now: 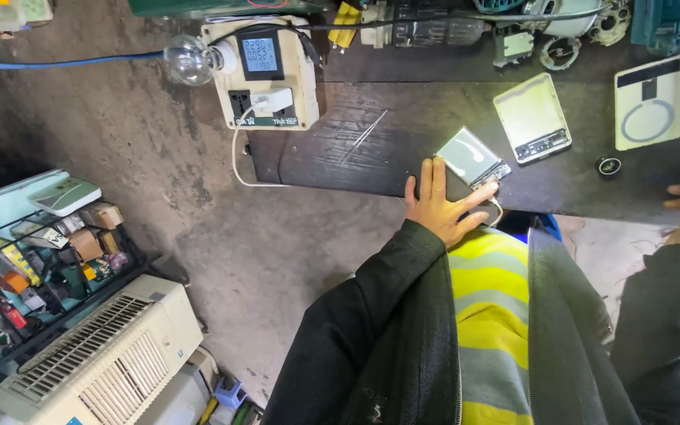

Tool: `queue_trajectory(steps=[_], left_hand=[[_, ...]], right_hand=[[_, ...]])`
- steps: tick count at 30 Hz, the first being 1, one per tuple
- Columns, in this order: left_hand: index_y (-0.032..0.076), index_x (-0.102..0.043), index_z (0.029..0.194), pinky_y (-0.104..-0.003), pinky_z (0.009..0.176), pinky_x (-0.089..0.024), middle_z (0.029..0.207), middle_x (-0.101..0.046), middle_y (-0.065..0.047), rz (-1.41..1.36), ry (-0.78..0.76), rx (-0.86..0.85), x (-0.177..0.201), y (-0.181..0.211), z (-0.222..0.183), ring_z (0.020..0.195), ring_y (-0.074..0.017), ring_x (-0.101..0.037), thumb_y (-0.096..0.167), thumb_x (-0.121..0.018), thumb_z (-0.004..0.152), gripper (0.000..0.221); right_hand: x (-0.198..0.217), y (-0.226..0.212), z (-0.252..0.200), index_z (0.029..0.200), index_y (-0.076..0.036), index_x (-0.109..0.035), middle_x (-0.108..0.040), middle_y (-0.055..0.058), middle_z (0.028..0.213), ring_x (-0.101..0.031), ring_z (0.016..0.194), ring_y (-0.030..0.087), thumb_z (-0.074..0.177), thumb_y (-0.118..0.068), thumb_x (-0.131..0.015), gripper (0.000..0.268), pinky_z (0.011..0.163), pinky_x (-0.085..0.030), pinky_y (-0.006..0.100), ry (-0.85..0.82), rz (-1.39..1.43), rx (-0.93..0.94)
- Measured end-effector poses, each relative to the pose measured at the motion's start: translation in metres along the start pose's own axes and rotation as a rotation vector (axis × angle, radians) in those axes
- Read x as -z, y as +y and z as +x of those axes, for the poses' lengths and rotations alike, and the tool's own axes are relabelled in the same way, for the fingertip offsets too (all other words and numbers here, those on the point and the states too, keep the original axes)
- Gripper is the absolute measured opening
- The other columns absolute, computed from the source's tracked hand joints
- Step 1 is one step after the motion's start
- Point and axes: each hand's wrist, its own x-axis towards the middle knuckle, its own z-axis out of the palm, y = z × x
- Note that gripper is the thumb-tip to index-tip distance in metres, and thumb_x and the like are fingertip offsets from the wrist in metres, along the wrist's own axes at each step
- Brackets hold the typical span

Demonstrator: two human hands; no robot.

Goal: Stripping, twisting, and connecting wires to an electronic component on a repair bench.

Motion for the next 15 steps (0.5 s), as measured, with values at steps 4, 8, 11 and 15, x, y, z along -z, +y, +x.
queue_trajectory(steps=[4,8,11,15], left_hand=[[0.07,-0.021,0.151,-0.064,0.119,-0.018,0.174,-0.009,-0.024,0.093,0.171,-0.049,-0.018,-0.006,-0.003,0.161,-0.0407,-0.009,0.078,-0.028,0.099,0.053],[0.069,-0.023,0.151,-0.062,0.119,-0.027,0.175,-0.018,-0.02,0.146,0.262,-0.102,-0.009,-0.011,-0.005,0.163,-0.0368,-0.016,0.078,-0.026,0.099,0.053],[0.072,-0.021,0.151,-0.059,0.12,-0.031,0.175,-0.018,-0.017,0.25,0.284,-0.156,-0.006,-0.02,0.001,0.162,-0.0355,-0.021,0.079,-0.033,0.1,0.052],[0.072,-0.023,0.149,-0.062,0.12,-0.032,0.175,-0.016,-0.014,0.295,0.278,-0.229,0.008,-0.03,0.006,0.162,-0.0327,-0.02,0.08,-0.04,0.1,0.053]], right_hand=[[-0.103,0.0,0.002,0.171,-0.011,-0.042,-0.052,0.022,0.145,-0.053,0.102,0.026,0.131,-0.051,-0.035,0.057,0.074,-0.049,0.055,0.618,-0.717,0.491],[-0.109,-0.006,0.013,0.133,-0.031,-0.068,-0.068,-0.009,0.123,-0.058,0.078,0.007,0.123,-0.077,-0.051,0.05,0.056,-0.046,0.057,0.96,-0.583,0.244],[-0.114,-0.006,0.019,0.17,-0.002,-0.054,-0.062,0.019,0.136,-0.063,0.106,0.03,0.137,-0.042,-0.055,0.051,0.084,-0.059,0.035,0.811,-0.823,0.65],[-0.101,0.0,0.018,0.168,-0.017,-0.059,-0.066,0.01,0.123,-0.058,0.083,0.016,0.13,-0.061,-0.042,0.061,0.091,-0.054,0.045,0.842,-0.736,0.514]])
